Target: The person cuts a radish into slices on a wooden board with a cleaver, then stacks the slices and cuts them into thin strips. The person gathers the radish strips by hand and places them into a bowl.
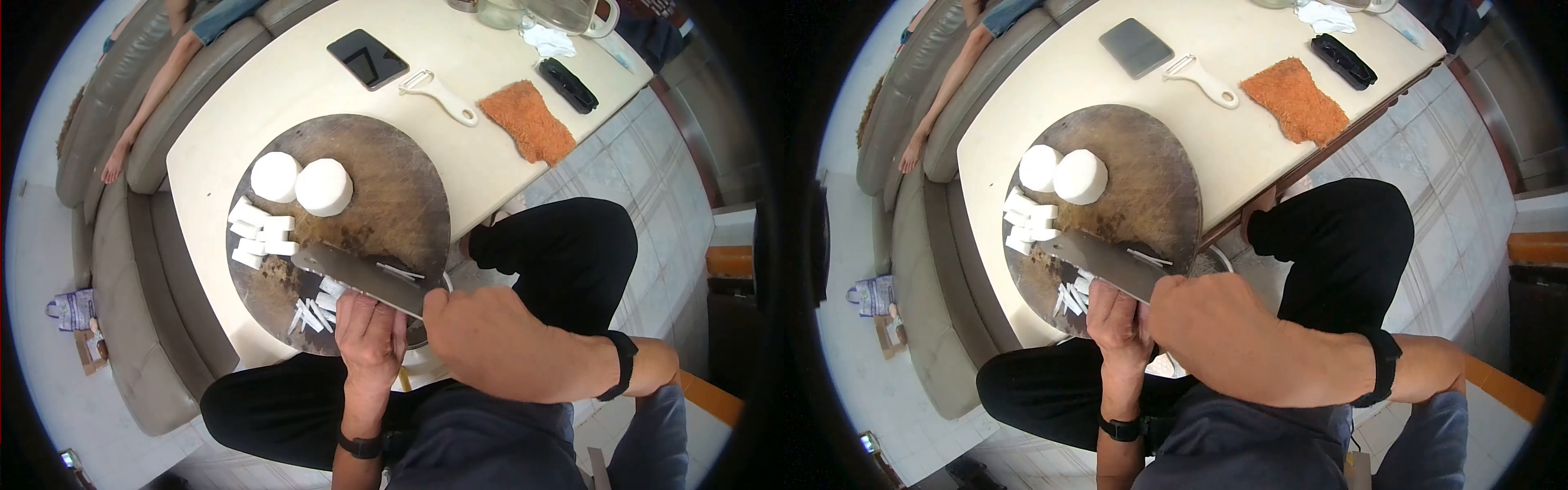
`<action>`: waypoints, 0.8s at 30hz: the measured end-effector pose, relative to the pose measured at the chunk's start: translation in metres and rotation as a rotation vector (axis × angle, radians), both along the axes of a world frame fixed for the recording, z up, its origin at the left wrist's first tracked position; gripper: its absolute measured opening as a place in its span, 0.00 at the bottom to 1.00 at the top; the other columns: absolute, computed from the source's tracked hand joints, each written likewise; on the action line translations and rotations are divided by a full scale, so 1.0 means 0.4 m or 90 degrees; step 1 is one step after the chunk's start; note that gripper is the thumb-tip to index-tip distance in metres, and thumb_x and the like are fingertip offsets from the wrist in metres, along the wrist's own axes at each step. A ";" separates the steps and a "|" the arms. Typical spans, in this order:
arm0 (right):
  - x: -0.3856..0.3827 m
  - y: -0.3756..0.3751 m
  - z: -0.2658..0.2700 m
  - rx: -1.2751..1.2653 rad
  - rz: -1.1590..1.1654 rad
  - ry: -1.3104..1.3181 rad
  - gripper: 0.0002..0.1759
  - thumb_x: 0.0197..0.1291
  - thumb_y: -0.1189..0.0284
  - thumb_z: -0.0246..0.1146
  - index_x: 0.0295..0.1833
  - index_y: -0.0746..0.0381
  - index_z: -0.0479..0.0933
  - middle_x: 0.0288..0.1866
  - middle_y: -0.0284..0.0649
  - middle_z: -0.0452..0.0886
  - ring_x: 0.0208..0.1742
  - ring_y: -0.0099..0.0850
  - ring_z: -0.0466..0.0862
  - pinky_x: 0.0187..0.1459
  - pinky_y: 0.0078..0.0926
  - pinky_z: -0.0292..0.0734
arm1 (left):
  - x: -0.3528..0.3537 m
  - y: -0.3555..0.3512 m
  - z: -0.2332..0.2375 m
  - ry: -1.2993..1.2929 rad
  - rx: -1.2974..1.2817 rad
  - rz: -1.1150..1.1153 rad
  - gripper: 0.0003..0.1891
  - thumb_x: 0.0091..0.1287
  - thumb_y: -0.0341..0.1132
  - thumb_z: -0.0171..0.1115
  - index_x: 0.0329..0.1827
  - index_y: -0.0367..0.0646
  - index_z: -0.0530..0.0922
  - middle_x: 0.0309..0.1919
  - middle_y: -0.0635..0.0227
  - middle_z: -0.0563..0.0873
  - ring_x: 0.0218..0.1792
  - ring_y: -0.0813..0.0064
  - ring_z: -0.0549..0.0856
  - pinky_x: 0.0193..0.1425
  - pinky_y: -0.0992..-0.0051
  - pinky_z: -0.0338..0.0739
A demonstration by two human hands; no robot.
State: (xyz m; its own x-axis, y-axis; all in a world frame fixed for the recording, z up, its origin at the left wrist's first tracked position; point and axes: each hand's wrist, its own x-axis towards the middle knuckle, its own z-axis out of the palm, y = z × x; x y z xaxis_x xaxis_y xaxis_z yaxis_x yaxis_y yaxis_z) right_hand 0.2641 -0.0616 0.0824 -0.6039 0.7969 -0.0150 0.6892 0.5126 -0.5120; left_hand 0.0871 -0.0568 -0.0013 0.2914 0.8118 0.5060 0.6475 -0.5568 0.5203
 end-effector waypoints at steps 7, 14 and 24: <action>0.033 0.010 0.016 -0.078 -0.069 -0.040 0.13 0.44 0.77 0.66 0.31 0.71 0.70 0.21 0.49 0.77 0.22 0.43 0.84 0.22 0.34 0.76 | 0.013 0.001 0.000 -0.024 0.010 0.020 0.11 0.49 0.18 0.70 0.36 0.32 0.83 0.40 0.58 0.84 0.46 0.56 0.83 0.50 0.63 0.78; 0.030 -0.015 0.037 -0.068 -0.024 -0.037 0.10 0.46 0.78 0.64 0.30 0.71 0.70 0.18 0.48 0.76 0.19 0.43 0.83 0.21 0.33 0.75 | 0.000 -0.007 -0.007 -0.006 -0.010 0.019 0.11 0.48 0.18 0.70 0.36 0.32 0.83 0.39 0.58 0.83 0.47 0.55 0.82 0.50 0.63 0.78; -0.012 0.023 -0.004 -0.015 -0.028 0.058 0.07 0.47 0.79 0.64 0.30 0.72 0.75 0.25 0.51 0.79 0.26 0.45 0.85 0.24 0.35 0.77 | -0.002 -0.005 0.004 -0.009 -0.003 -0.001 0.12 0.47 0.18 0.71 0.37 0.31 0.83 0.39 0.57 0.84 0.45 0.54 0.83 0.50 0.62 0.78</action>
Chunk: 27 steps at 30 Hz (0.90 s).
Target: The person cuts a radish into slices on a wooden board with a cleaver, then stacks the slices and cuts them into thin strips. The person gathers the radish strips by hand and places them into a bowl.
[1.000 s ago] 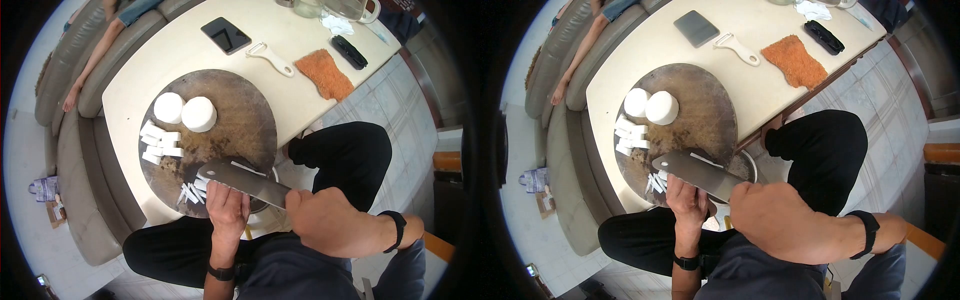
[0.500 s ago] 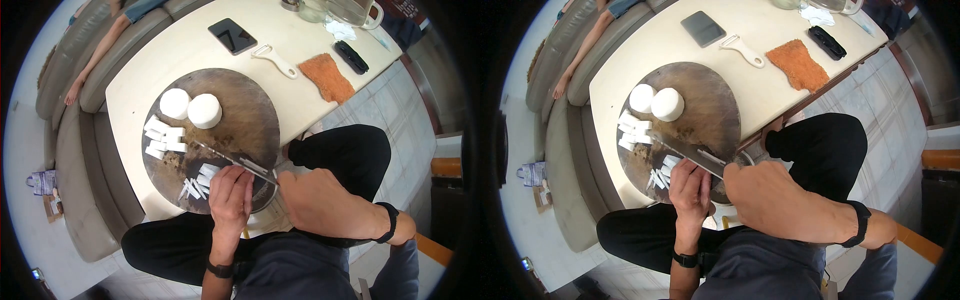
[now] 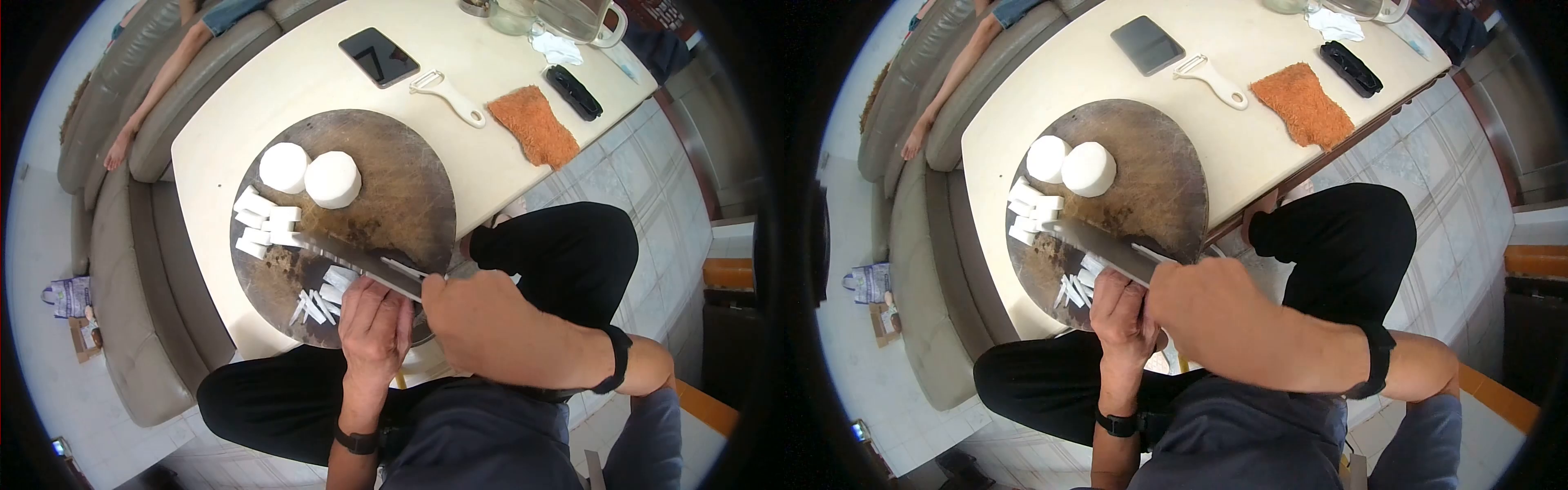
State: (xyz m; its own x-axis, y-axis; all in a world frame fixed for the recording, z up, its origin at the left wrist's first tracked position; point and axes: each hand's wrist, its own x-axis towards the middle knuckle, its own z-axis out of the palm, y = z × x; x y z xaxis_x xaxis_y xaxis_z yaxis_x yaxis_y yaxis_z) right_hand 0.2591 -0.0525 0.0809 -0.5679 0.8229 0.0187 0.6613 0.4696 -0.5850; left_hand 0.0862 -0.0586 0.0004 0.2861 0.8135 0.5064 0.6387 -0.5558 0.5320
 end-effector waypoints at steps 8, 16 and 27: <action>0.032 -0.017 0.036 -0.057 -0.016 -0.122 0.09 0.46 0.79 0.64 0.31 0.71 0.71 0.20 0.50 0.77 0.23 0.46 0.84 0.24 0.35 0.77 | 0.005 -0.001 -0.005 -0.005 0.014 0.011 0.11 0.48 0.19 0.71 0.36 0.31 0.84 0.39 0.57 0.84 0.45 0.55 0.83 0.50 0.64 0.79; 0.016 -0.015 0.033 -0.022 0.050 -0.091 0.10 0.44 0.78 0.66 0.30 0.71 0.72 0.20 0.49 0.77 0.23 0.45 0.84 0.23 0.33 0.76 | -0.007 -0.005 -0.012 -0.001 -0.020 0.000 0.12 0.47 0.19 0.72 0.36 0.31 0.83 0.39 0.57 0.84 0.46 0.54 0.83 0.50 0.64 0.79; 0.034 -0.017 0.041 -0.090 -0.007 -0.106 0.10 0.44 0.79 0.65 0.30 0.71 0.71 0.20 0.53 0.78 0.23 0.49 0.83 0.24 0.39 0.76 | 0.006 0.002 -0.006 -0.019 0.038 0.004 0.12 0.46 0.18 0.72 0.36 0.32 0.83 0.38 0.58 0.83 0.44 0.56 0.83 0.49 0.64 0.79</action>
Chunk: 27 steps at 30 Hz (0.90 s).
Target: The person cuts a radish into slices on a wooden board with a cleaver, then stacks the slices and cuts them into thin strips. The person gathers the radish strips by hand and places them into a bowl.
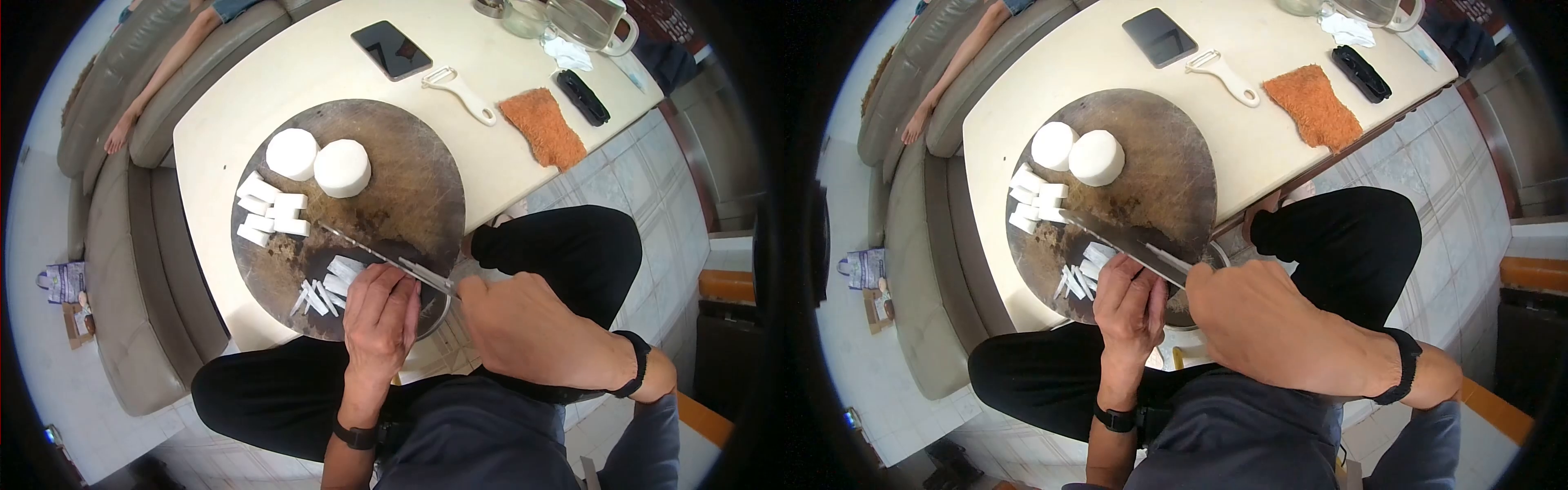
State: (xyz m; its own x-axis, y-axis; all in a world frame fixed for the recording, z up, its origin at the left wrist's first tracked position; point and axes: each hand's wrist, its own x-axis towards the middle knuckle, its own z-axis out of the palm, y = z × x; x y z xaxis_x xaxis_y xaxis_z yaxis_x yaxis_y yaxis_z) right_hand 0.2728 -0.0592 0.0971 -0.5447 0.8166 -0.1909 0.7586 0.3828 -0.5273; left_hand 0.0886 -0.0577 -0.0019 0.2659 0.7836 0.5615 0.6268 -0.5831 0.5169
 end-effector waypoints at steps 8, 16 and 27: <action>0.001 0.006 -0.009 0.010 0.034 0.010 0.11 0.44 0.78 0.65 0.30 0.71 0.71 0.20 0.51 0.77 0.24 0.48 0.83 0.24 0.38 0.76 | -0.004 -0.001 -0.006 0.005 -0.006 0.004 0.11 0.47 0.18 0.71 0.35 0.32 0.83 0.37 0.59 0.83 0.44 0.56 0.83 0.48 0.64 0.79; -0.027 0.039 -0.076 0.107 -0.039 0.079 0.07 0.47 0.79 0.62 0.31 0.69 0.71 0.21 0.52 0.77 0.25 0.49 0.83 0.27 0.40 0.76 | 0.000 0.002 0.000 -0.010 -0.005 -0.004 0.12 0.48 0.18 0.71 0.36 0.33 0.83 0.38 0.59 0.83 0.44 0.57 0.83 0.49 0.63 0.79; 0.029 0.025 -0.046 0.034 -0.038 0.138 0.05 0.53 0.79 0.58 0.29 0.68 0.69 0.18 0.52 0.73 0.23 0.52 0.79 0.26 0.44 0.72 | -0.050 0.002 0.070 0.040 -0.016 0.123 0.16 0.48 0.24 0.74 0.41 0.35 0.82 0.43 0.58 0.84 0.47 0.55 0.82 0.52 0.62 0.75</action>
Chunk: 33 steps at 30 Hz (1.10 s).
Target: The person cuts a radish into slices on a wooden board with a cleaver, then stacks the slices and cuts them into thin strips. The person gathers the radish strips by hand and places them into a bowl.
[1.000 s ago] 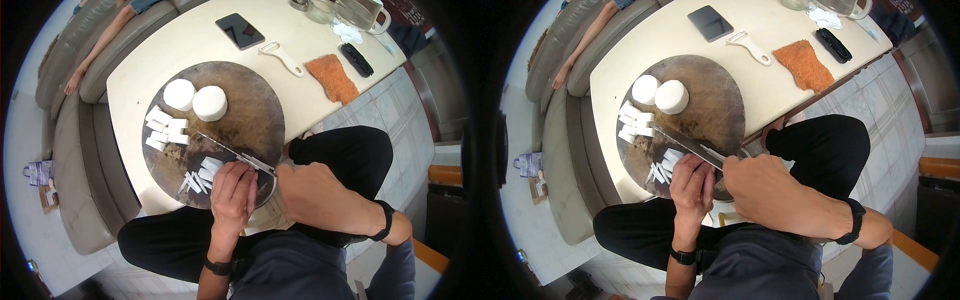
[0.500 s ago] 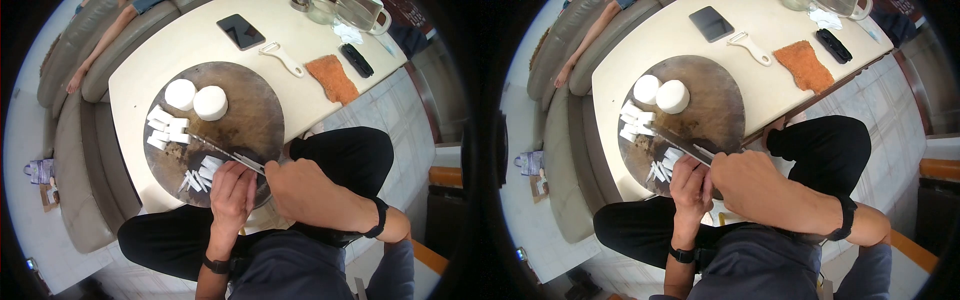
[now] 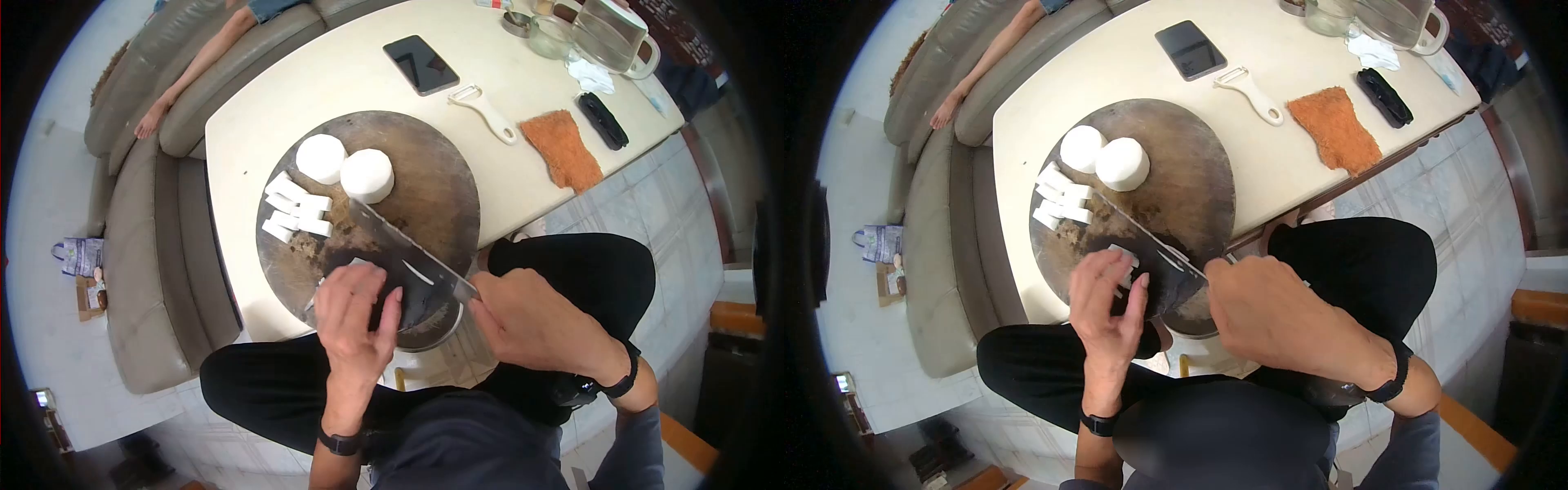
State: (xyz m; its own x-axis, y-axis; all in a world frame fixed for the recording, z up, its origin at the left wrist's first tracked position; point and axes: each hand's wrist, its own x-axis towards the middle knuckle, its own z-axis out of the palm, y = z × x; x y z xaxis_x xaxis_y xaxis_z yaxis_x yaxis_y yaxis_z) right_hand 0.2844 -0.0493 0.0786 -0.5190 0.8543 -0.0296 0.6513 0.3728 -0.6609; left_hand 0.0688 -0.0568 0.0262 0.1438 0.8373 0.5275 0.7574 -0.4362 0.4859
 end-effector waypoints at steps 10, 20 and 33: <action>-0.003 -0.001 -0.001 -0.030 -0.028 -0.017 0.05 0.55 0.79 0.57 0.29 0.68 0.69 0.19 0.54 0.74 0.23 0.54 0.79 0.28 0.44 0.74 | -0.027 0.024 0.011 0.074 -0.118 0.055 0.17 0.51 0.30 0.74 0.44 0.37 0.83 0.45 0.59 0.85 0.49 0.58 0.80 0.56 0.63 0.71; -0.006 0.017 -0.026 -0.003 -0.040 0.033 0.06 0.57 0.79 0.56 0.29 0.68 0.69 0.18 0.54 0.72 0.23 0.53 0.78 0.28 0.45 0.72 | -0.051 0.028 0.008 0.075 -0.099 0.025 0.10 0.56 0.23 0.67 0.42 0.38 0.83 0.43 0.61 0.85 0.46 0.61 0.82 0.55 0.64 0.71; -0.011 0.014 -0.032 0.005 -0.041 0.033 0.07 0.60 0.76 0.57 0.31 0.68 0.70 0.17 0.52 0.73 0.23 0.51 0.79 0.27 0.42 0.74 | -0.044 0.033 0.017 0.152 -0.035 0.006 0.08 0.56 0.22 0.68 0.39 0.39 0.82 0.39 0.64 0.85 0.44 0.63 0.83 0.58 0.60 0.70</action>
State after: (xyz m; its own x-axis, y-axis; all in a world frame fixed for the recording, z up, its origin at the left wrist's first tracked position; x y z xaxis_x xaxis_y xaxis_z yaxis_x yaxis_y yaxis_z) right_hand 0.2799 -0.0437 0.0660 -0.4637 0.8860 0.0036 0.6387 0.3371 -0.6917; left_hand 0.0513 -0.0436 0.0328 0.2516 0.8655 0.4331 0.8574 -0.4069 0.3151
